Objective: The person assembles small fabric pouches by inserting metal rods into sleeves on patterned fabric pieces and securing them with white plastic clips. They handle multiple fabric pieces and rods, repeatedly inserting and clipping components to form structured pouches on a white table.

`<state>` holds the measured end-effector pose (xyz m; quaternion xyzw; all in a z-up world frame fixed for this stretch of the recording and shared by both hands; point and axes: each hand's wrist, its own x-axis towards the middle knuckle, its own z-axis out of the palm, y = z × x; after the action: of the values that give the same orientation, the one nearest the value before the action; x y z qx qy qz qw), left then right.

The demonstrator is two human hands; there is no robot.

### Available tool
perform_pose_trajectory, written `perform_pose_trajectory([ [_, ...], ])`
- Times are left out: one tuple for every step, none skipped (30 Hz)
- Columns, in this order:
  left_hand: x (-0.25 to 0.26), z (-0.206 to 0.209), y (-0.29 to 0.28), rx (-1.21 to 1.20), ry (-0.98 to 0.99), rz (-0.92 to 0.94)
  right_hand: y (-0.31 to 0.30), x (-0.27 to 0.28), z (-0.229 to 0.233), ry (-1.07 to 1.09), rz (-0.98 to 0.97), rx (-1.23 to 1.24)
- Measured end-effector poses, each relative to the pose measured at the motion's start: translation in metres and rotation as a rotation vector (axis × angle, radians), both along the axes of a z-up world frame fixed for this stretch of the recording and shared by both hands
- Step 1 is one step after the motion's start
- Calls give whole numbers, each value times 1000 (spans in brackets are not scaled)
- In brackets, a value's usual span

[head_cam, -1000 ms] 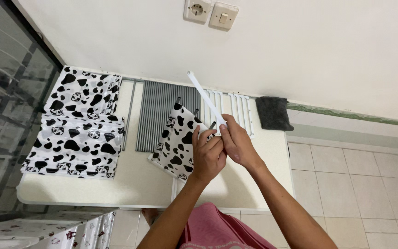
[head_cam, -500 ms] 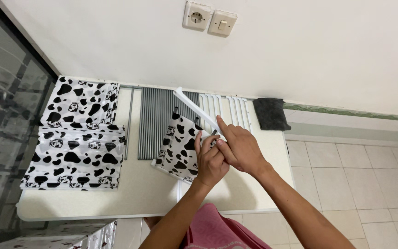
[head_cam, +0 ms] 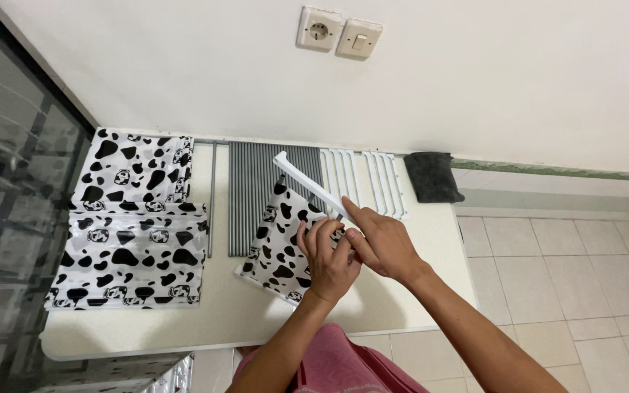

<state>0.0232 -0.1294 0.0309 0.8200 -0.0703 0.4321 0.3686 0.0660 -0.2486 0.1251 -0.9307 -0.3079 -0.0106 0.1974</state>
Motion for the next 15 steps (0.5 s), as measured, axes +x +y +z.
perform_pose_trajectory([
  [-1,-1,2,-7,28,2,1,-1,-1,41,-16,9],
  [-2,-3,3,-36,26,16,2,-2,-2,82,-32,19],
  [-2,-4,5,-64,23,28,3,-2,-2,85,-16,46],
  [-2,-4,6,-93,19,41,3,-2,-1,87,0,74],
  [-2,-5,8,-99,22,45,5,-3,0,89,15,102],
  [-3,-6,11,-105,24,49,6,-3,0,118,-2,98],
  [-3,-6,14,-110,24,53,9,-3,0,143,-20,95],
  [-3,-6,16,-106,33,43,11,-3,1,169,-38,91],
  [-3,-6,18,-102,42,35,12,-4,2,174,-39,99],
  [-4,-6,20,-98,51,26,14,-4,3,179,-39,106],
  [-3,-5,23,-94,54,29,16,-3,4,184,-38,114],
  [-2,-4,24,-90,58,31,18,-3,5,167,-24,136],
  [-1,-3,26,-87,60,32,20,-2,6,149,-12,158],
  [1,-2,27,-80,90,17,21,-2,6,131,0,181],
  [2,0,29,-73,120,2,21,-2,7,243,-96,150],
])
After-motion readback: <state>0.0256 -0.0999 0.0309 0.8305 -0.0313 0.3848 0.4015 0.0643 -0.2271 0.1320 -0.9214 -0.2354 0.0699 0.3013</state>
